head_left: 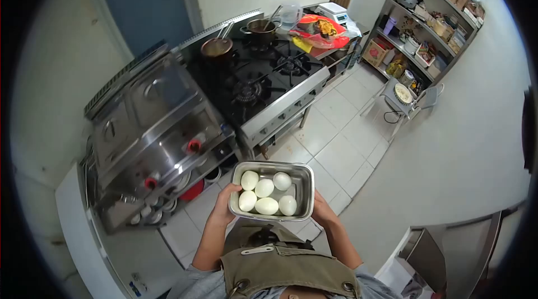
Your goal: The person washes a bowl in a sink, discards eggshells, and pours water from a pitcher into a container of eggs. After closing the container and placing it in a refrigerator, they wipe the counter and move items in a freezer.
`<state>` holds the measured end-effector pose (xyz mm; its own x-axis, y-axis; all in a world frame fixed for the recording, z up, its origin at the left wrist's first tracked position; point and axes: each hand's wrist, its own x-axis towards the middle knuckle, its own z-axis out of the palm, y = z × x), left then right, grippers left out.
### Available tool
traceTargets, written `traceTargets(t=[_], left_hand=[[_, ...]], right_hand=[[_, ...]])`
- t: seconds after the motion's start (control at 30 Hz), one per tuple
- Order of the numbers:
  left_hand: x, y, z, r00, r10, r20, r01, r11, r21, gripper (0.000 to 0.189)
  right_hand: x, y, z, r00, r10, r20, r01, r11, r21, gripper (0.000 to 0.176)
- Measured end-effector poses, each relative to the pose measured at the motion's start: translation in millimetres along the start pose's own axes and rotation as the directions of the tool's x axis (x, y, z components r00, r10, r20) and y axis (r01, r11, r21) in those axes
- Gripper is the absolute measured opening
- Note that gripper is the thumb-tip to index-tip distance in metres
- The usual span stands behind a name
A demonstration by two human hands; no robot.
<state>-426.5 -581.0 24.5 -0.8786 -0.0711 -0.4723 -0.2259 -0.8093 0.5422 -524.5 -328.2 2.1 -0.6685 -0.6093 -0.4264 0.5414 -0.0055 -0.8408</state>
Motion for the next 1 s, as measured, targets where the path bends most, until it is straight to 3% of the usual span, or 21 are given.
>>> traceTargets(t=[0.07, 0.17, 0.23, 0.43, 0.57, 0.63, 0.73, 0.83, 0.97, 1.0], left_hand=[[48, 17, 9, 1.000, 0.011, -0.016, -0.010, 0.998, 0.064, 0.047], [125, 46, 42, 0.992, 0.088, 0.094, -0.092, 0.995, 0.038, 0.054], [177, 55, 48, 0.994, 0.052, 0.101, -0.053, 0.999, 0.003, 0.057], [289, 103, 110, 0.991, 0.132, 0.033, -0.128, 0.984, -0.121, 0.056], [357, 118, 114, 0.980, 0.192, -0.045, -0.197, 0.948, -0.249, 0.063], [378, 127, 128, 0.954, 0.282, -0.100, -0.298, 0.926, -0.231, 0.064], [405, 112, 136, 0.874, 0.404, -0.270, -0.468, 0.850, -0.243, 0.066], [437, 93, 170, 0.700, 0.553, -0.451, -0.671, 0.727, -0.149, 0.066], [476, 68, 215, 0.581, 0.622, -0.526, -0.795, 0.573, -0.200, 0.066], [488, 59, 222, 0.494, 0.618, -0.612, -0.834, 0.536, -0.132, 0.066]], right_hand=[[40, -33, -18, 1.000, 0.003, 0.012, -0.003, 1.000, -0.001, 0.059], [96, -96, -45, 1.000, -0.002, 0.007, 0.002, 1.000, -0.004, 0.063], [127, -132, -71, 0.998, 0.042, 0.039, -0.040, 0.998, -0.050, 0.066], [229, -274, -140, 0.997, 0.049, 0.063, -0.029, 0.961, -0.277, 0.046], [351, -347, -204, 0.993, -0.116, 0.013, 0.116, 0.979, -0.169, 0.037], [435, -384, -237, 0.983, -0.166, 0.075, 0.175, 0.977, -0.124, 0.033], [560, -445, -267, 0.969, -0.222, 0.106, 0.237, 0.957, -0.166, 0.031], [699, -478, -296, 0.953, -0.297, 0.060, 0.301, 0.951, -0.073, 0.030], [852, -504, -317, 0.895, -0.446, 0.022, 0.428, 0.842, -0.330, 0.044], [893, -507, -327, 0.883, -0.465, 0.057, 0.439, 0.778, -0.450, 0.049]])
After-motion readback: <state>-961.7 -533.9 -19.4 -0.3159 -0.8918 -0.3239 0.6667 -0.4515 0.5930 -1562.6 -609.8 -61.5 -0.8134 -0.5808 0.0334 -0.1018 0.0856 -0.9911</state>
